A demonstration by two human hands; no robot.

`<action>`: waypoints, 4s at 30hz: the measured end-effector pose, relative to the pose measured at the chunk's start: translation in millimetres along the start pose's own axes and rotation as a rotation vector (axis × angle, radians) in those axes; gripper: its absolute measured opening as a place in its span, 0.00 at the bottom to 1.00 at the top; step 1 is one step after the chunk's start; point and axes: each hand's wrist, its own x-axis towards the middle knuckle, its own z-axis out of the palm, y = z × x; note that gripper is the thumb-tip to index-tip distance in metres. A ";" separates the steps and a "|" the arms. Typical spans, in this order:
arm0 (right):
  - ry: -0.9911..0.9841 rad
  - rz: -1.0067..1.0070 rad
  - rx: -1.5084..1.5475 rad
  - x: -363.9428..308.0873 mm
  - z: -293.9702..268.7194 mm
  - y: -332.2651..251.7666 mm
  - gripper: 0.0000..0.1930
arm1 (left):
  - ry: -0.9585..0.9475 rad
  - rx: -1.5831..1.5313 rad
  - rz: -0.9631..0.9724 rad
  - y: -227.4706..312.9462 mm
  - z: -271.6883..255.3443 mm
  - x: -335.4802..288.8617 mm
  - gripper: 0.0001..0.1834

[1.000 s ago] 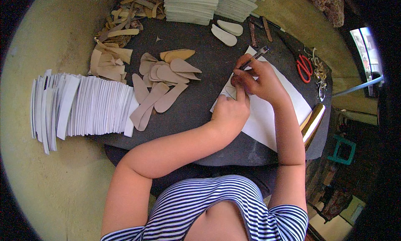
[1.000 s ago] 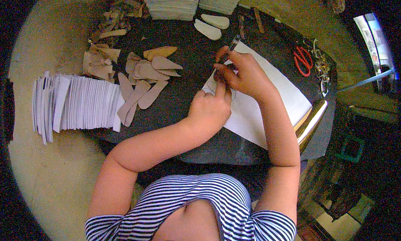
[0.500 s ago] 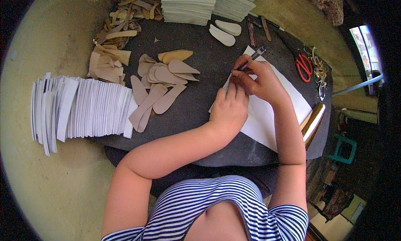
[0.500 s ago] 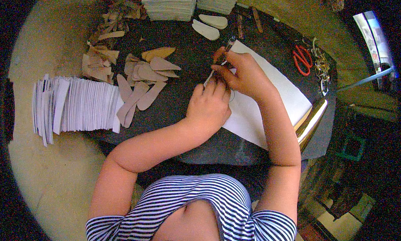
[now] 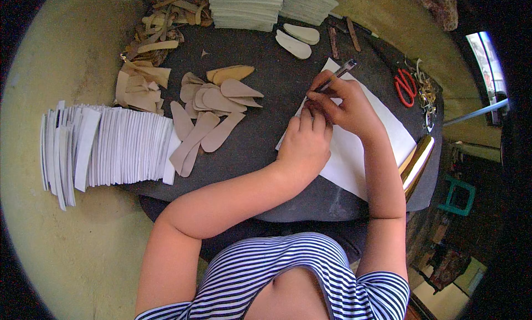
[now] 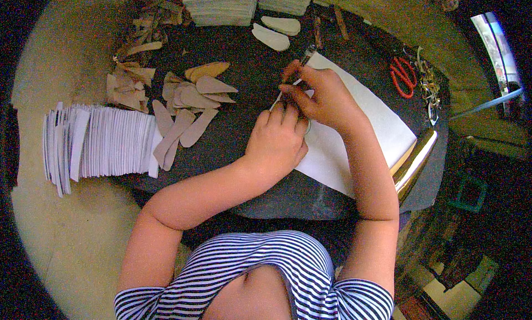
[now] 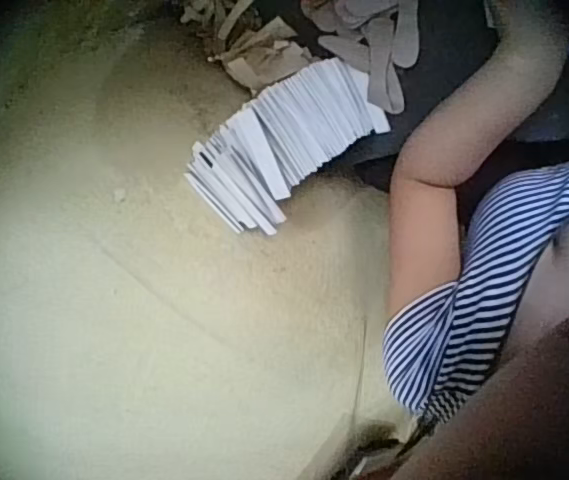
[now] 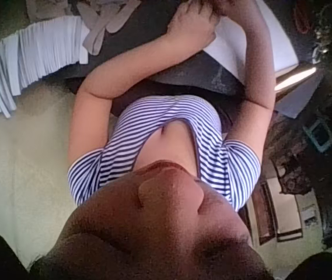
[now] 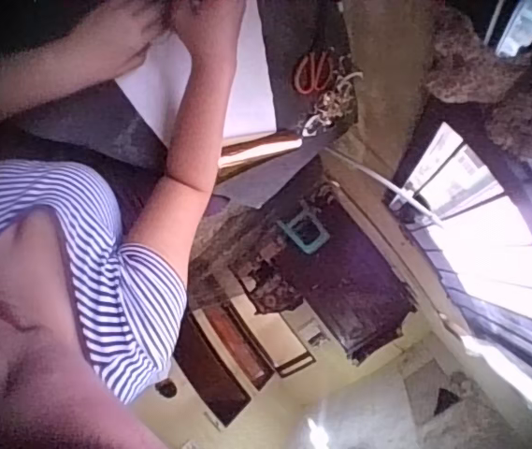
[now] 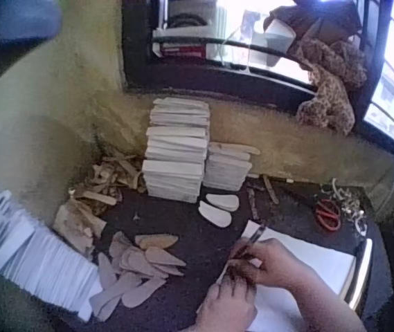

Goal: The person traces the outline of a small pink template onto a white sheet of paper using a pen. They repeatedly reposition the template to create multiple identical shapes in a row on the paper.

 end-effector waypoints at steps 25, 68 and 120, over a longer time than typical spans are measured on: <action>0.024 0.135 0.044 0.0 -1.3 -10.9 0.08 | 0.029 0.075 0.026 -2.3 5.2 -1.3 0.20; 0.105 0.030 0.092 -31.6 -9.1 -1.4 0.04 | -0.155 -0.055 0.065 -18.7 -24.5 5.4 0.23; 0.156 0.074 0.050 -69.9 1.0 9.7 0.05 | -0.152 -0.037 0.099 -14.8 -18.6 -0.5 0.25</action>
